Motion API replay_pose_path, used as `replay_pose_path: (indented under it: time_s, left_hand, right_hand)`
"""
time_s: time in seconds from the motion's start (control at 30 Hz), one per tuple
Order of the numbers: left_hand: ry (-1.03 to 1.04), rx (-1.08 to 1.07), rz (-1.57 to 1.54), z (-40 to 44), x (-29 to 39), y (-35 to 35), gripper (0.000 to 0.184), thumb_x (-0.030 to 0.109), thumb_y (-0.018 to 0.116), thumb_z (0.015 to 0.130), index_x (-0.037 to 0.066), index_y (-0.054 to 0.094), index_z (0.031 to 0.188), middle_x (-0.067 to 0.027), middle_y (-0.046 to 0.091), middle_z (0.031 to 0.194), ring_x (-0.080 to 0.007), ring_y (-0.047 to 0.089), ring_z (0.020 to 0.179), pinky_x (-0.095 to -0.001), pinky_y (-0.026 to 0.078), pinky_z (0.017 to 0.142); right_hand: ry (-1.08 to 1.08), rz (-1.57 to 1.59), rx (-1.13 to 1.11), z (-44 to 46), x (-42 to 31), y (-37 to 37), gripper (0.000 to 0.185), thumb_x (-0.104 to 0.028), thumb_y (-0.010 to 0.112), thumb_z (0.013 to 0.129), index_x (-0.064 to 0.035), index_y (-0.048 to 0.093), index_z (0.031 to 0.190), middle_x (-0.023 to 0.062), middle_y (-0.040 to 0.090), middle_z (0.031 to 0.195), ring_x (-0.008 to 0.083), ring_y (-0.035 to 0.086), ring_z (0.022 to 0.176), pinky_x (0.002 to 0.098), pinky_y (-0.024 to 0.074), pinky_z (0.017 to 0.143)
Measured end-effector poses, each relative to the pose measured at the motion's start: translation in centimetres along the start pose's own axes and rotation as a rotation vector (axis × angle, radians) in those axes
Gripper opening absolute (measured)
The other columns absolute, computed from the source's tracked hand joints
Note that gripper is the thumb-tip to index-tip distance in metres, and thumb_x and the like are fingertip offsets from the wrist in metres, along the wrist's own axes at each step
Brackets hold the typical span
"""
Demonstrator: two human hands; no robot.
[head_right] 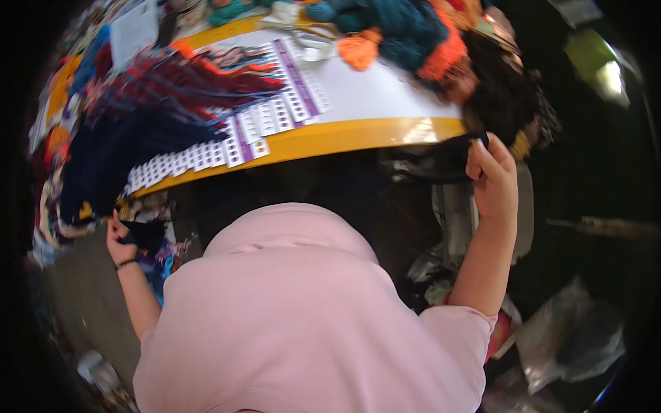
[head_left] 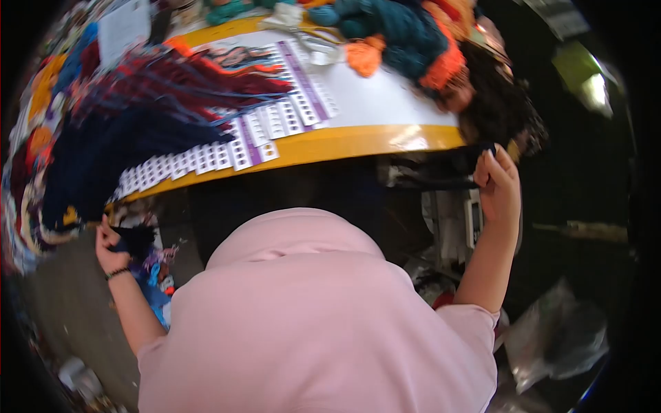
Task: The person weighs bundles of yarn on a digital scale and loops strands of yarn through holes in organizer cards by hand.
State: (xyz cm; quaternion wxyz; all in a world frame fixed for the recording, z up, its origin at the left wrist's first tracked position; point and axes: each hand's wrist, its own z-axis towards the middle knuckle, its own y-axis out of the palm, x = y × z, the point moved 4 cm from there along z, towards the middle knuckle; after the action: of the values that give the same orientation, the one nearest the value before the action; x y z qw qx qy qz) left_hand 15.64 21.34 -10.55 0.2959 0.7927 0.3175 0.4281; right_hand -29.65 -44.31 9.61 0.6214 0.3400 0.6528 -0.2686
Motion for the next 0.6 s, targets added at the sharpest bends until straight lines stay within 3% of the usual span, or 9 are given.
replay_pose_path:
  time_s: [0.03, 0.07, 0.17, 0.33, 0.37, 0.43, 0.5, 0.53, 0.6]
  left_hand:
    - [-0.27, -0.294, -0.013, 1.5, -2.3, -1.7, 0.03, 0.022, 0.051, 0.095, 0.002, 0.059, 0.117, -0.0027, 0.069, 0.089, 0.0006, 0.048, 0.055, -0.0145, 0.034, 0.049]
    - [-0.391, -0.197, -0.075, 0.8, -5.6, -0.7, 0.027, 0.024, 0.05, 0.096, 0.004, 0.063, 0.108, -0.0013, 0.069, 0.084, 0.0013, 0.039, 0.049, -0.0153, 0.029, 0.046]
    - [-0.576, -0.202, 0.039, -1.8, -13.1, 3.5, 0.027, 0.027, 0.046, 0.097, 0.008, 0.065, 0.097, 0.0005, 0.068, 0.081, -0.0031, 0.044, 0.049, -0.0201, 0.035, 0.049]
    - [-0.644, -0.213, 0.373, -3.9, -19.1, 7.8, 0.023, 0.027, 0.046, 0.098, 0.01, 0.062, 0.097, 0.0028, 0.063, 0.075, -0.0039, 0.046, 0.05, -0.021, 0.039, 0.049]
    - [-0.649, -0.227, 0.416, -3.8, -19.5, 7.9, 0.023, 0.027, 0.047, 0.098, 0.011, 0.062, 0.097, 0.0026, 0.063, 0.075, -0.0038, 0.046, 0.05, -0.0208, 0.04, 0.049]
    - [-0.638, -0.209, 0.477, -3.5, -20.1, 8.2, 0.022, 0.027, 0.048, 0.097, 0.011, 0.062, 0.099, 0.0028, 0.064, 0.076, -0.0037, 0.047, 0.05, -0.0205, 0.04, 0.049]
    - [-0.64, -0.17, 0.487, -3.3, -20.3, 8.5, 0.021, 0.027, 0.048, 0.097, 0.012, 0.062, 0.1, 0.0031, 0.065, 0.077, -0.0034, 0.047, 0.05, -0.0204, 0.04, 0.049]
    - [-0.657, -0.185, 0.483, -2.8, -20.4, 8.3, 0.019, 0.026, 0.05, 0.096, 0.012, 0.062, 0.1, 0.0037, 0.066, 0.078, -0.0029, 0.047, 0.05, -0.0203, 0.04, 0.049]
    - [-0.626, -0.107, 0.499, -2.3, -20.6, 8.5, 0.017, 0.026, 0.053, 0.095, 0.012, 0.062, 0.101, 0.0047, 0.066, 0.079, -0.0025, 0.047, 0.051, -0.0202, 0.04, 0.049]
  right_hand:
    - [-0.058, -0.049, 0.082, -0.7, -1.7, -0.4, 0.013, -0.016, 0.055, 0.092, -0.0031, 0.056, 0.091, -0.0028, 0.045, 0.066, 0.0051, 0.037, 0.054, 0.0197, 0.0278, 0.05]
    - [-0.114, -0.1, 0.16, -1.3, -3.6, -0.8, 0.015, -0.017, 0.055, 0.093, -0.002, 0.057, 0.091, -0.0026, 0.045, 0.064, 0.0051, 0.037, 0.053, 0.0197, 0.0271, 0.049]
    - [-0.293, -0.149, 0.302, -2.6, -10.2, -3.0, 0.026, -0.026, 0.052, 0.095, -0.0015, 0.058, 0.088, -0.0014, 0.045, 0.06, 0.0073, 0.036, 0.05, 0.0215, 0.0263, 0.046]
    - [-0.509, -0.113, 0.461, -3.7, -22.0, -9.9, 0.022, -0.023, 0.048, 0.096, -0.0044, 0.051, 0.085, -0.0026, 0.033, 0.06, 0.0085, 0.028, 0.05, 0.0235, 0.0243, 0.047]
    - [-0.523, -0.121, 0.286, -3.7, -24.6, -13.2, 0.023, -0.024, 0.048, 0.096, -0.0052, 0.053, 0.084, -0.0019, 0.041, 0.061, 0.0088, 0.034, 0.051, 0.0226, 0.0283, 0.048]
    - [-0.591, -0.065, 0.558, -4.3, -28.8, -15.2, 0.019, -0.017, 0.043, 0.098, -0.0025, 0.047, 0.086, -0.0012, 0.03, 0.062, 0.0091, 0.026, 0.052, 0.0233, 0.0256, 0.051]
    - [-0.641, -0.126, 0.28, -3.9, -34.2, -23.5, 0.016, -0.015, 0.044, 0.097, -0.0015, 0.048, 0.089, 0.0006, 0.039, 0.064, 0.01, 0.033, 0.052, 0.0215, 0.0298, 0.05]
    - [-0.646, -0.129, 0.3, -4.8, -35.1, -22.6, 0.016, -0.015, 0.044, 0.097, -0.0015, 0.048, 0.089, 0.0006, 0.039, 0.064, 0.01, 0.033, 0.052, 0.0215, 0.0298, 0.05]
    - [-0.675, -0.111, 0.714, -5.9, -36.3, -18.1, 0.025, -0.024, 0.038, 0.095, -0.0116, 0.046, 0.075, -0.004, 0.038, 0.057, 0.0093, 0.033, 0.044, 0.0237, 0.0279, 0.042]
